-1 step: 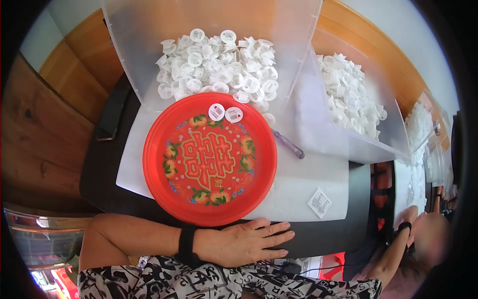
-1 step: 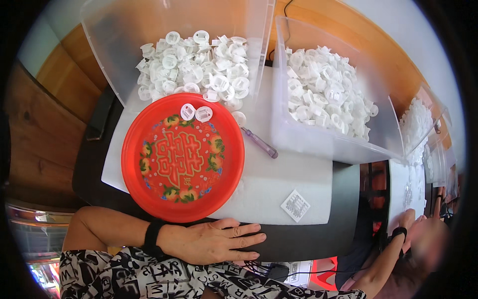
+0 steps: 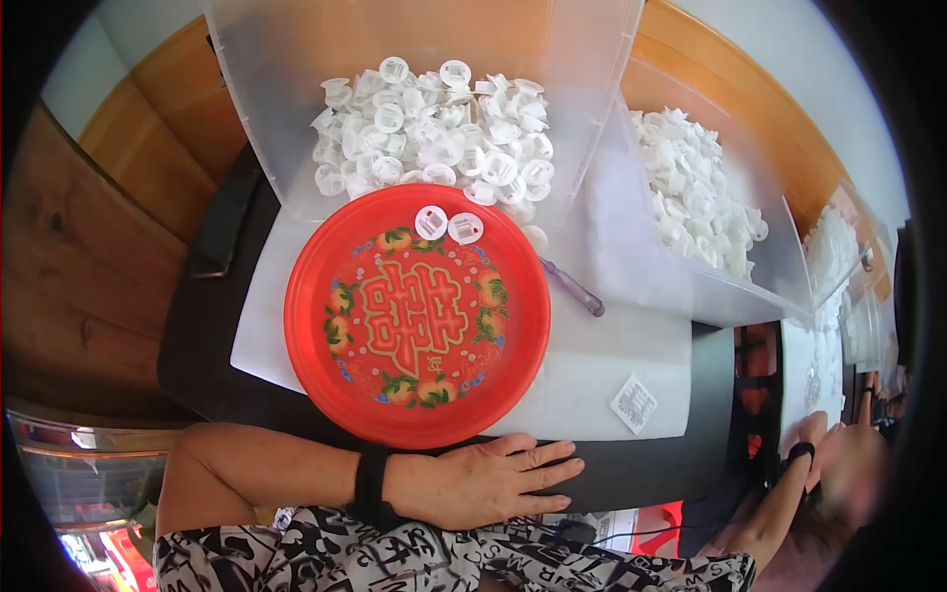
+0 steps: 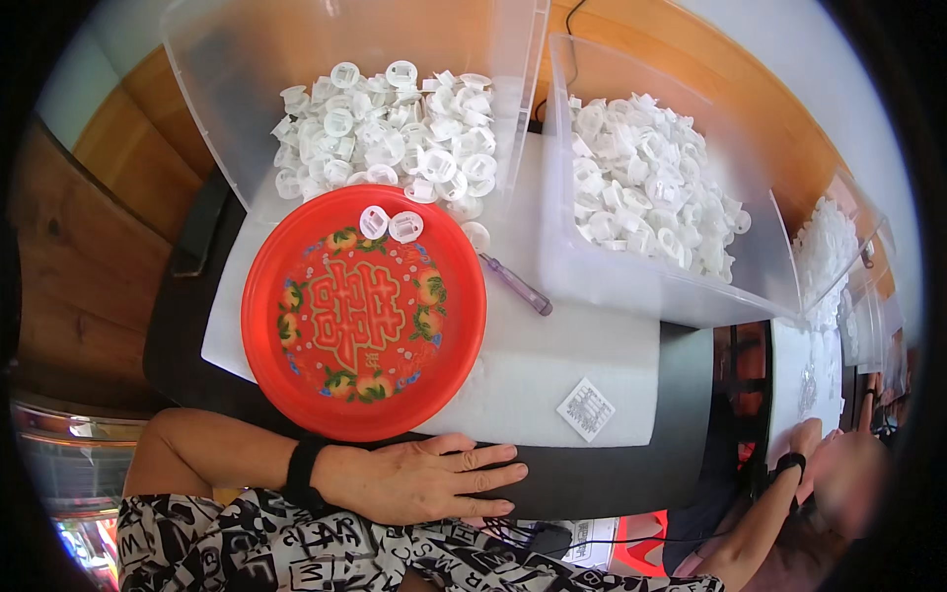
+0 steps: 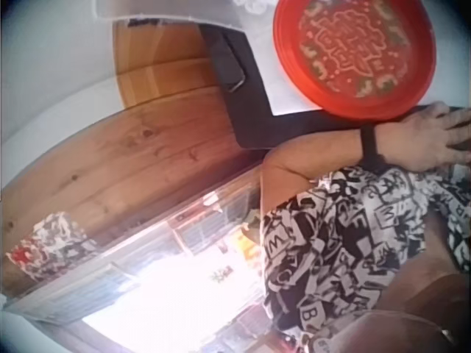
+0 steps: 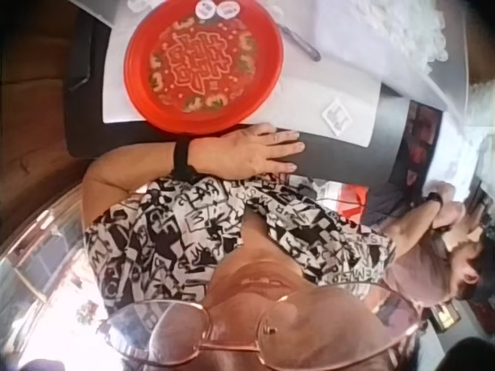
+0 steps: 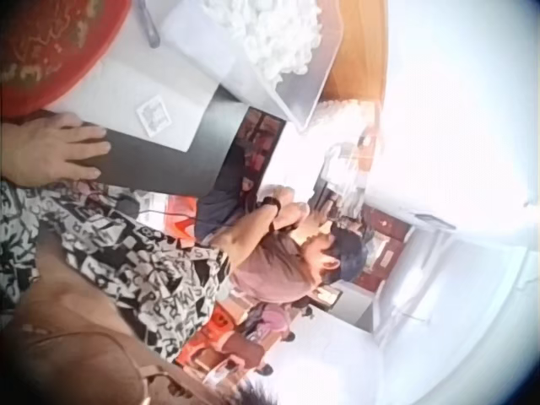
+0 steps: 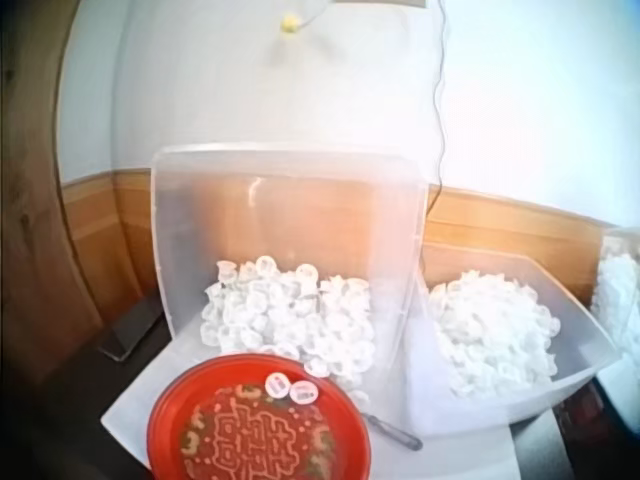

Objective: Sorting and inspecting small white plastic components on a red tray.

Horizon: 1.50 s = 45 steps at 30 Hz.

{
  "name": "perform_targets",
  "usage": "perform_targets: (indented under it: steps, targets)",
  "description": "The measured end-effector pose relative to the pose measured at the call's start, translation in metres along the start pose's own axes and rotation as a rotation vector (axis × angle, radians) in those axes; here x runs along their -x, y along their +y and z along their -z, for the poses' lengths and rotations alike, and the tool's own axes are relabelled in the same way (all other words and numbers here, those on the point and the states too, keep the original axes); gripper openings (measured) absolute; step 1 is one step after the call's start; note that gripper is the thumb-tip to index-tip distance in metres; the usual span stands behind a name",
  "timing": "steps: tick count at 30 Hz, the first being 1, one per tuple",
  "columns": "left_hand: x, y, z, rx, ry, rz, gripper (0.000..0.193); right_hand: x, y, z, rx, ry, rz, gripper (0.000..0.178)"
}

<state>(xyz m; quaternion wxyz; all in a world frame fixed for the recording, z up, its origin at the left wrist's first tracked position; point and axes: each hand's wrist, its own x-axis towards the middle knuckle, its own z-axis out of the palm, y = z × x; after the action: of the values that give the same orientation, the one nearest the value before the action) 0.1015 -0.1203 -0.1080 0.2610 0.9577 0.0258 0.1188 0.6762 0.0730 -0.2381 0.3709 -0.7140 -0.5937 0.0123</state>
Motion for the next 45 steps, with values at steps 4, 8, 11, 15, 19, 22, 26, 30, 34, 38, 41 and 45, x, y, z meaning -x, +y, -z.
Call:
perform_targets:
  steps: [4, 8, 11, 15, 19, 22, 26, 30, 34, 38, 41, 45]
  targets:
    - [0.001, 0.001, 0.001, -0.052, -0.04, -0.012, 0.042, 0.005, 0.01, 0.013, -0.029, 0.027, -0.031, 0.021]
    - [0.001, 0.0, 0.002, -0.041, -0.042, -0.003, 0.043, 0.015, 0.022, 0.034, -0.048, 0.059, -0.07, 0.021]
    - [0.001, 0.0, 0.002, -0.043, -0.045, 0.001, 0.043, 0.024, 0.03, 0.054, -0.061, 0.087, -0.102, 0.021]
    - [0.003, -0.002, -0.002, -0.031, -0.012, -0.002, 0.045, 0.032, 0.037, 0.081, -0.076, 0.125, -0.141, 0.022]
    - [0.003, -0.001, 0.001, -0.058, -0.043, -0.006, 0.049, 0.038, 0.041, 0.114, -0.087, 0.163, -0.177, 0.022]
    - [0.004, 0.0, 0.001, -0.023, -0.013, -0.013, 0.049, 0.04, 0.036, 0.137, -0.097, 0.186, -0.201, 0.022]
    - [0.005, 0.0, 0.005, -0.027, -0.043, -0.019, 0.047, 0.047, 0.02, 0.175, -0.102, 0.219, -0.24, 0.022]
    - [0.004, -0.001, -0.005, -0.003, -0.015, -0.031, 0.049, 0.071, 0.001, 0.224, -0.092, 0.262, -0.301, 0.022]
    - [0.004, -0.002, -0.009, -0.03, 0.008, -0.03, 0.055, 0.11, -0.04, 0.278, -0.065, 0.347, -0.387, 0.023]
    - [0.003, 0.002, -0.003, -0.043, -0.012, -0.027, 0.056, 0.131, -0.233, 0.244, -0.179, 0.223, -0.237, 0.016]
    - [0.002, 0.001, -0.008, -0.08, -0.018, -0.003, 0.058, 0.145, -0.374, 0.173, -0.334, -0.069, -0.087, 0.01]
    - [0.009, 0.018, 0.017, 0.127, -0.093, 0.077, 0.056, 0.151, -0.48, 0.086, -0.284, -0.505, 0.244, 0.007]
